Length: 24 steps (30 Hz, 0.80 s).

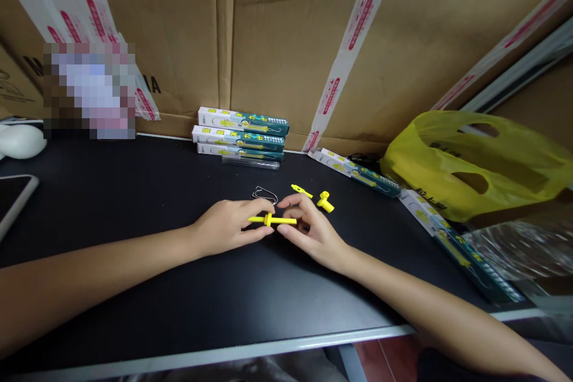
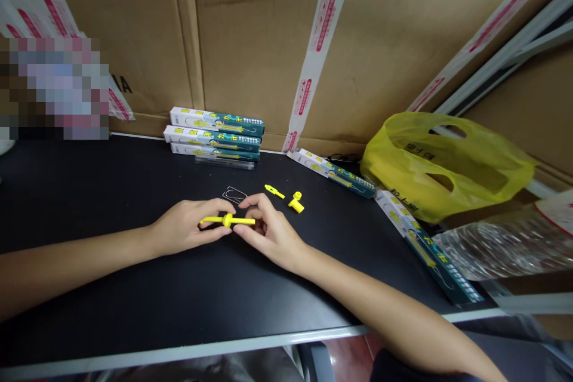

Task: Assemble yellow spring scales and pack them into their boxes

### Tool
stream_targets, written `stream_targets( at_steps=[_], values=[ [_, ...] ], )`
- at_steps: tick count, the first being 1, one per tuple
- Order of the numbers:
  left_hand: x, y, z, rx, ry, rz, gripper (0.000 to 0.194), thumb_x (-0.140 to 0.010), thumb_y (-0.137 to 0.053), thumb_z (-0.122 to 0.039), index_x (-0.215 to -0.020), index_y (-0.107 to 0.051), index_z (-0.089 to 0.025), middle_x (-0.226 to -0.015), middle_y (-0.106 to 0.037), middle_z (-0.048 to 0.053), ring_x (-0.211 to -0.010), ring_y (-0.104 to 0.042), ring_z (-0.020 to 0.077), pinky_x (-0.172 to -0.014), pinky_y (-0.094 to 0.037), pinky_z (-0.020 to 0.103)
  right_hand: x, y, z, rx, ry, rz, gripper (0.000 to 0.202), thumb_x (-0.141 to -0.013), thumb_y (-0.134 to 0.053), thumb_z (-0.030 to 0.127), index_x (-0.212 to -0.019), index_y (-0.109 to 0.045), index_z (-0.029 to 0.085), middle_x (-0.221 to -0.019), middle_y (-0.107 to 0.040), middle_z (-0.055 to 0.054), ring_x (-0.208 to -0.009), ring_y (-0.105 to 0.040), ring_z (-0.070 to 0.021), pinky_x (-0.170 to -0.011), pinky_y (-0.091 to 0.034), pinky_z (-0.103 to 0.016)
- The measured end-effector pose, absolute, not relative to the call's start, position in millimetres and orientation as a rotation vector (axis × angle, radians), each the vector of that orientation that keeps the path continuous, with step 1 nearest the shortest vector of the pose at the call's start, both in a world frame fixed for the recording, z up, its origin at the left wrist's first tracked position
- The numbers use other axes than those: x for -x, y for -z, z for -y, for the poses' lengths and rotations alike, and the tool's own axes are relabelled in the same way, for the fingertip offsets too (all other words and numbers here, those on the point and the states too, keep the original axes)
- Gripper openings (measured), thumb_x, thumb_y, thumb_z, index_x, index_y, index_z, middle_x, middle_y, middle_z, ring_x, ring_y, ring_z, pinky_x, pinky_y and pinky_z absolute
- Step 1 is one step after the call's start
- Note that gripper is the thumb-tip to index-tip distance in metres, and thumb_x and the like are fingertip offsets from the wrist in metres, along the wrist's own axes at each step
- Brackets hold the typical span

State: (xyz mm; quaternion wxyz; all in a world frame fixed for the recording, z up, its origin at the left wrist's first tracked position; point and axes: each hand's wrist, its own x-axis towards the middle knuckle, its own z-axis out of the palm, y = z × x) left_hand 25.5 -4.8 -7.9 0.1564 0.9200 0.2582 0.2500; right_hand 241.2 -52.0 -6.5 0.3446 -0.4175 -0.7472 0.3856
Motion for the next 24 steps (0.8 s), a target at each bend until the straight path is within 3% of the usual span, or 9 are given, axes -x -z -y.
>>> stream_targets(
  at_steps=[6,9,13,17,21,24],
  values=[
    [-26.8,4.3,5.4,-2.544,-0.745,-0.841,0.017,-0.085,-0.054,-0.032,-0.098,-0.051,-0.021,-0.068,-0.056,-0.007,-0.053,-0.054,0.0085,-0.052,-0.037,0.020,-246.0,9.5,46.9,1.148,-0.858,1.923,0.019,-0.091,-0.052,0.038,-0.087,-0.051,0.020,-0.067,-0.049,0.003,-0.058,-0.047,-0.0109,-0.053,-0.037,-0.024],
    [-26.7,4.1,6.0,-2.561,-0.777,-0.823,0.016,-0.083,-0.052,-0.027,-0.098,-0.050,-0.021,-0.073,-0.058,-0.005,-0.057,-0.056,0.0094,-0.055,-0.040,0.021,-245.9,9.8,46.8,1.140,-0.825,1.950,0.019,-0.092,-0.052,0.037,-0.086,-0.051,0.020,-0.068,-0.049,0.002,-0.059,-0.046,-0.0110,-0.054,-0.037,-0.024],
    [-26.1,3.4,5.3,-2.687,-0.798,-0.758,0.020,-0.079,-0.054,-0.022,-0.098,-0.053,-0.019,-0.088,-0.063,0.001,-0.079,-0.060,0.0154,-0.071,-0.046,0.026,-245.1,10.2,48.0,1.144,-0.764,2.007,0.020,-0.092,-0.052,0.037,-0.082,-0.052,0.020,-0.068,-0.049,0.002,-0.058,-0.044,-0.0107,-0.053,-0.036,-0.024],
    [-26.2,5.2,3.4,-2.824,-0.751,-0.618,0.020,-0.087,-0.054,-0.032,-0.102,-0.057,-0.018,-0.098,-0.065,0.004,-0.090,-0.059,0.0185,-0.082,-0.044,0.031,-241.5,9.0,51.7,1.118,-0.706,2.097,0.019,-0.092,-0.052,0.034,-0.081,-0.054,0.019,-0.067,-0.051,0.002,-0.056,-0.043,-0.0100,-0.052,-0.036,-0.023],
    [-26.8,8.7,1.7,-2.907,-0.677,-0.552,0.022,-0.096,-0.043,-0.031,-0.095,-0.060,-0.018,-0.085,-0.065,0.002,-0.078,-0.058,0.0154,-0.074,-0.042,0.027,-241.2,5.7,53.2,1.095,-0.633,2.203,0.016,-0.090,-0.055,0.034,-0.084,-0.056,0.019,-0.070,-0.054,0.001,-0.059,-0.045,-0.0104,-0.056,-0.038,-0.024],
    [-27.6,9.4,0.3,-2.847,-0.743,-0.622,0.021,-0.096,-0.042,-0.028,-0.090,-0.059,-0.018,-0.084,-0.065,0.002,-0.078,-0.059,0.0149,-0.073,-0.042,0.026,-246.2,4.9,46.5,1.122,-0.531,2.225,0.017,-0.092,-0.052,0.034,-0.100,-0.056,0.020,-0.076,-0.057,-0.001,-0.065,-0.050,-0.0128,-0.063,-0.043,-0.026]
  ],
)
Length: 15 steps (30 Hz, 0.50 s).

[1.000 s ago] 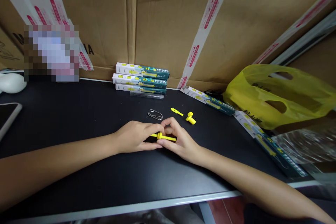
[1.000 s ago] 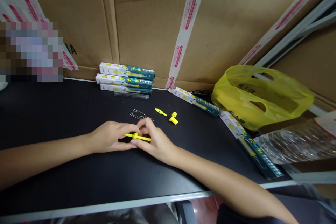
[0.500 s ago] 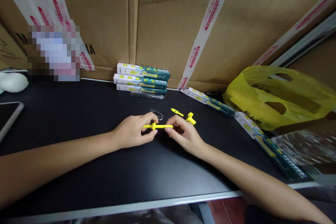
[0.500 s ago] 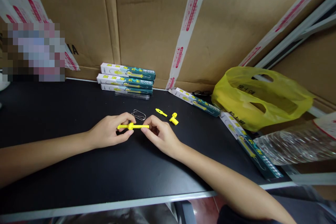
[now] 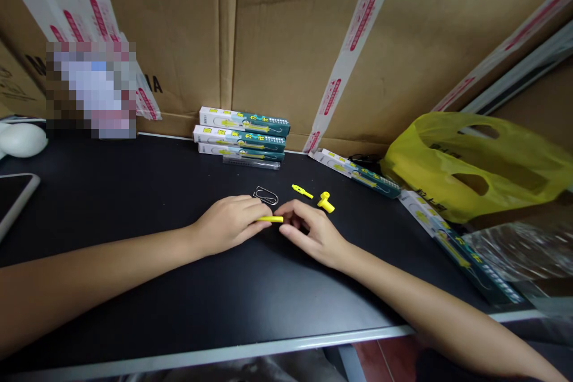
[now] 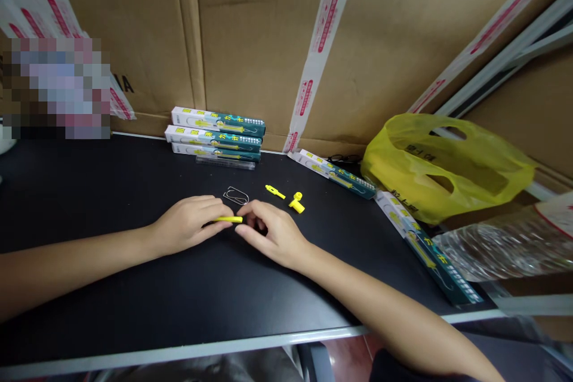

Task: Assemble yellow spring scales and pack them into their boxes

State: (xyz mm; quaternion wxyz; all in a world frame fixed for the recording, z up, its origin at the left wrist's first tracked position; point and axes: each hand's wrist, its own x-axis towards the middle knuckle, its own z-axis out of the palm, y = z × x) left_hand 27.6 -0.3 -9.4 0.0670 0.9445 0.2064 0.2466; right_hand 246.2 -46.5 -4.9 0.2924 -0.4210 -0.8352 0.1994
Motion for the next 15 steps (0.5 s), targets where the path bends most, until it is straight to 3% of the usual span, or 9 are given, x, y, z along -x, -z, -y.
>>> stream_targets(
  at_steps=[5,8,15],
  values=[
    [-28.6,7.0,-2.0,-2.593,-0.893,-0.895,0.018,-0.096,-0.042,-0.028,-0.092,-0.057,-0.018,-0.087,-0.064,0.000,-0.080,-0.060,0.0143,-0.071,-0.041,0.025,-252.6,7.4,29.8,1.262,-0.037,2.351,0.026,-0.092,-0.049,0.024,-0.116,-0.057,0.019,-0.099,-0.058,-0.010,-0.091,-0.053,-0.0229,-0.080,-0.046,-0.038],
    [-28.1,5.8,-2.7,-2.487,-0.916,-0.974,0.019,-0.096,-0.041,-0.030,-0.089,-0.055,-0.018,-0.081,-0.061,-0.002,-0.074,-0.058,0.0128,-0.067,-0.039,0.024,-251.8,7.7,27.3,1.323,0.133,2.459,0.031,-0.092,-0.049,0.024,-0.121,-0.059,0.020,-0.110,-0.056,-0.013,-0.094,-0.050,-0.0254,-0.082,-0.046,-0.041],
    [-27.2,4.9,-4.4,-2.419,-0.962,-0.998,0.021,-0.096,-0.041,-0.031,-0.085,-0.055,-0.018,-0.074,-0.056,-0.003,-0.067,-0.053,0.0115,-0.063,-0.038,0.024,-251.1,6.2,31.1,1.250,0.169,2.519,0.021,-0.093,-0.048,0.024,-0.098,-0.068,0.020,-0.105,-0.060,-0.011,-0.090,-0.049,-0.0235,-0.077,-0.044,-0.038]
  ],
)
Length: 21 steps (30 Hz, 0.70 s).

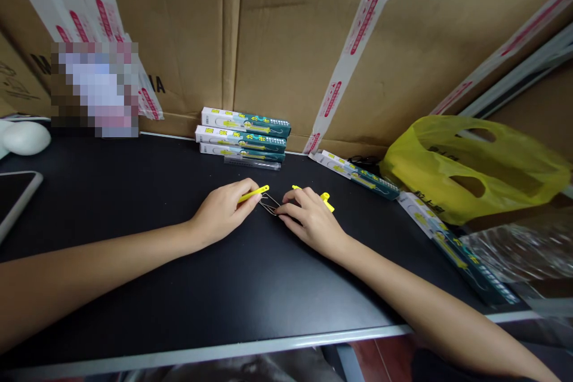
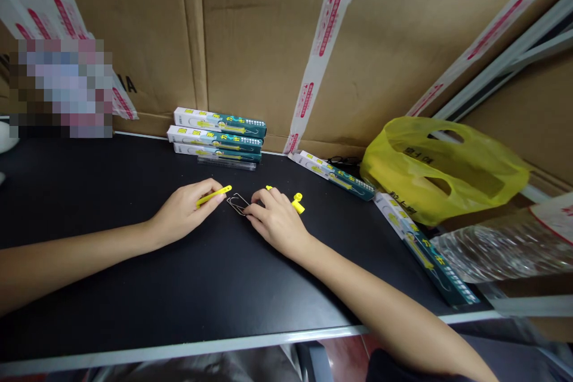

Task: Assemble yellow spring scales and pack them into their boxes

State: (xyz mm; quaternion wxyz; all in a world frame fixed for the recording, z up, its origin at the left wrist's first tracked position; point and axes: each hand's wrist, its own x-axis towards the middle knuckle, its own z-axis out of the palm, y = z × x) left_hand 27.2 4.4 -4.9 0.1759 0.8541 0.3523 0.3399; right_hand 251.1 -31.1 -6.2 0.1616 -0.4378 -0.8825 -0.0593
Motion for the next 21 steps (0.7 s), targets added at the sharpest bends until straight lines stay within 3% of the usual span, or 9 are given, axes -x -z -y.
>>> stream_targets(
  at_steps=[8,13,21],
  values=[
    [-27.8,8.8,-3.7,-2.681,-0.737,-0.947,0.015,-0.092,-0.047,-0.026,-0.085,-0.057,-0.018,-0.083,-0.063,0.000,-0.075,-0.060,0.0149,-0.067,-0.041,0.026,-252.3,1.6,32.4,1.084,-0.057,2.551,0.010,-0.090,-0.053,0.020,-0.088,-0.063,0.020,-0.097,-0.060,-0.007,-0.090,-0.050,-0.0198,-0.086,-0.042,-0.036],
    [-26.6,11.4,-4.6,-2.817,-0.549,-0.955,0.016,-0.088,-0.054,-0.022,-0.101,-0.063,-0.022,-0.091,-0.067,0.001,-0.083,-0.064,0.0178,-0.069,-0.043,0.027,-250.1,-3.0,36.7,1.125,-0.127,2.556,0.007,-0.087,-0.054,0.018,-0.083,-0.061,0.019,-0.091,-0.058,-0.007,-0.085,-0.050,-0.0196,-0.081,-0.042,-0.035],
    [-23.3,12.8,-7.3,-2.852,-0.517,-0.762,0.013,-0.087,-0.057,-0.021,-0.096,-0.066,-0.023,-0.087,-0.067,-0.002,-0.078,-0.064,0.0140,-0.067,-0.042,0.024,-251.3,-4.9,37.5,1.259,-0.105,2.535,0.001,-0.084,-0.057,0.019,-0.085,-0.058,0.019,-0.085,-0.058,-0.005,-0.082,-0.050,-0.0200,-0.075,-0.043,-0.033]
  ],
)
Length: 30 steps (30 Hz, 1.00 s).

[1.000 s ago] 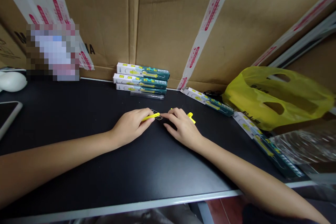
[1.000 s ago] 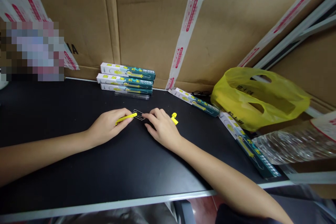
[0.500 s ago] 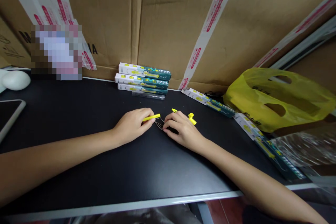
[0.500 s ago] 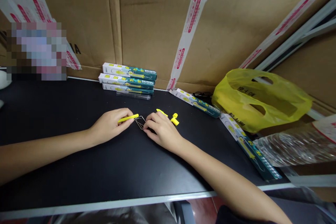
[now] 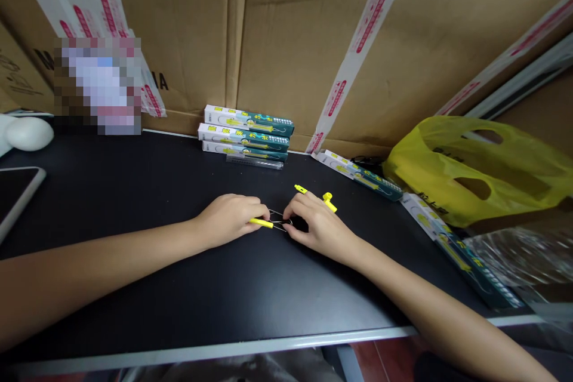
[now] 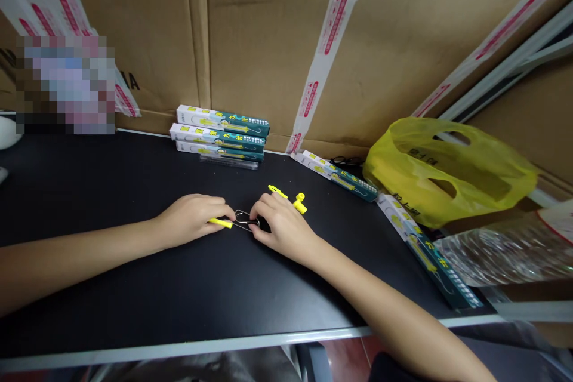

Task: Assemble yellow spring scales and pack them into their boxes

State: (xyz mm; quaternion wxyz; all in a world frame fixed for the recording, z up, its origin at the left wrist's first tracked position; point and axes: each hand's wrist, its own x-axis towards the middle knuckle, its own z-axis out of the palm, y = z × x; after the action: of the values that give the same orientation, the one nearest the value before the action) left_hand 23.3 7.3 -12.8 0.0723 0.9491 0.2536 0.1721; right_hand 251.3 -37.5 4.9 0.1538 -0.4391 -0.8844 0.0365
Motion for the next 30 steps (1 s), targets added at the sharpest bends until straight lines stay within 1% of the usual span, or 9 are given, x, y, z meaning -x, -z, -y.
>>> stream_targets(
  at_steps=[3,7,10,13,16,19,22,26,30],
  values=[
    [-22.0,13.2,-7.5,-2.898,-0.517,-0.669,0.014,-0.087,-0.058,-0.022,-0.098,-0.067,-0.025,-0.083,-0.066,-0.003,-0.074,-0.063,0.0121,-0.066,-0.042,0.023,-252.2,-8.3,39.1,1.277,-0.109,2.567,0.004,-0.084,-0.058,0.018,-0.086,-0.061,0.019,-0.085,-0.059,-0.005,-0.083,-0.051,-0.0202,-0.076,-0.044,-0.033],
    [-21.9,13.1,-6.5,-2.985,-0.508,-0.554,0.016,-0.090,-0.055,-0.028,-0.100,-0.067,-0.026,-0.078,-0.063,-0.003,-0.071,-0.061,0.0118,-0.067,-0.042,0.023,-253.1,-14.9,43.9,1.347,-0.110,2.601,0.006,-0.080,-0.058,0.013,-0.082,-0.061,0.018,-0.082,-0.059,-0.005,-0.082,-0.052,-0.0201,-0.074,-0.044,-0.033],
    [-23.1,12.1,-5.0,-3.100,-0.453,-0.411,0.022,-0.093,-0.050,-0.033,-0.108,-0.066,-0.029,-0.077,-0.063,-0.002,-0.070,-0.060,0.0120,-0.066,-0.042,0.023,-252.7,-17.9,46.9,1.365,-0.122,2.633,0.010,-0.077,-0.055,0.008,-0.079,-0.058,0.018,-0.083,-0.058,-0.005,-0.081,-0.053,-0.0194,-0.075,-0.044,-0.032],
    [-24.7,10.7,-3.3,-3.207,-0.411,-0.317,0.026,-0.093,-0.049,-0.035,-0.114,-0.065,-0.032,-0.076,-0.063,-0.001,-0.068,-0.060,0.0122,-0.063,-0.041,0.023,-252.0,-17.9,47.8,1.366,-0.118,2.662,0.012,-0.075,-0.053,0.006,-0.076,-0.056,0.018,-0.083,-0.056,-0.005,-0.080,-0.052,-0.0185,-0.075,-0.043,-0.032],
    [-25.8,9.9,-1.8,-3.258,-0.439,-0.277,0.027,-0.094,-0.047,-0.034,-0.115,-0.064,-0.031,-0.076,-0.064,-0.001,-0.067,-0.061,0.0127,-0.061,-0.041,0.025,-251.9,-17.2,47.4,1.377,-0.120,2.669,0.010,-0.075,-0.053,0.007,-0.076,-0.054,0.017,-0.082,-0.055,-0.005,-0.079,-0.052,-0.0183,-0.076,-0.043,-0.031],
    [-26.7,10.6,-0.9,-3.293,-0.453,-0.261,0.030,-0.095,-0.045,-0.034,-0.119,-0.062,-0.028,-0.077,-0.065,-0.001,-0.067,-0.062,0.0133,-0.060,-0.042,0.025,-252.4,-19.4,47.4,1.376,-0.133,2.675,0.010,-0.075,-0.055,0.009,-0.081,-0.055,0.017,-0.085,-0.056,-0.005,-0.082,-0.052,-0.0189,-0.076,-0.043,-0.031],
    [-27.9,12.0,-0.6,-3.323,-0.483,-0.293,0.033,-0.094,-0.046,-0.037,-0.120,-0.061,-0.024,-0.077,-0.065,0.000,-0.064,-0.062,0.0141,-0.058,-0.043,0.027,-253.0,-25.6,48.9,1.347,-0.151,2.725,0.009,-0.079,-0.056,0.011,-0.085,-0.057,0.017,-0.089,-0.057,-0.006,-0.085,-0.053,-0.0192,-0.076,-0.042,-0.031],
    [-28.4,12.4,-0.6,-3.329,-0.505,-0.269,0.031,-0.094,-0.046,-0.037,-0.118,-0.062,-0.024,-0.076,-0.066,-0.001,-0.063,-0.062,0.0140,-0.058,-0.043,0.027,-254.8,-34.7,51.2,1.341,-0.175,2.803,0.010,-0.085,-0.051,0.012,-0.082,-0.059,0.018,-0.087,-0.057,-0.005,-0.083,-0.051,-0.0182,-0.076,-0.041,-0.030],
    [-28.4,11.0,-0.1,-3.304,-0.535,-0.227,0.031,-0.094,-0.046,-0.037,-0.116,-0.064,-0.025,-0.075,-0.066,-0.001,-0.062,-0.061,0.0141,-0.057,-0.043,0.028,-256.9,-36.4,52.3,1.353,-0.228,2.837,0.008,-0.082,-0.054,0.012,-0.078,-0.058,0.017,-0.081,-0.058,-0.005,-0.080,-0.051,-0.0176,-0.074,-0.040,-0.029]
  ],
)
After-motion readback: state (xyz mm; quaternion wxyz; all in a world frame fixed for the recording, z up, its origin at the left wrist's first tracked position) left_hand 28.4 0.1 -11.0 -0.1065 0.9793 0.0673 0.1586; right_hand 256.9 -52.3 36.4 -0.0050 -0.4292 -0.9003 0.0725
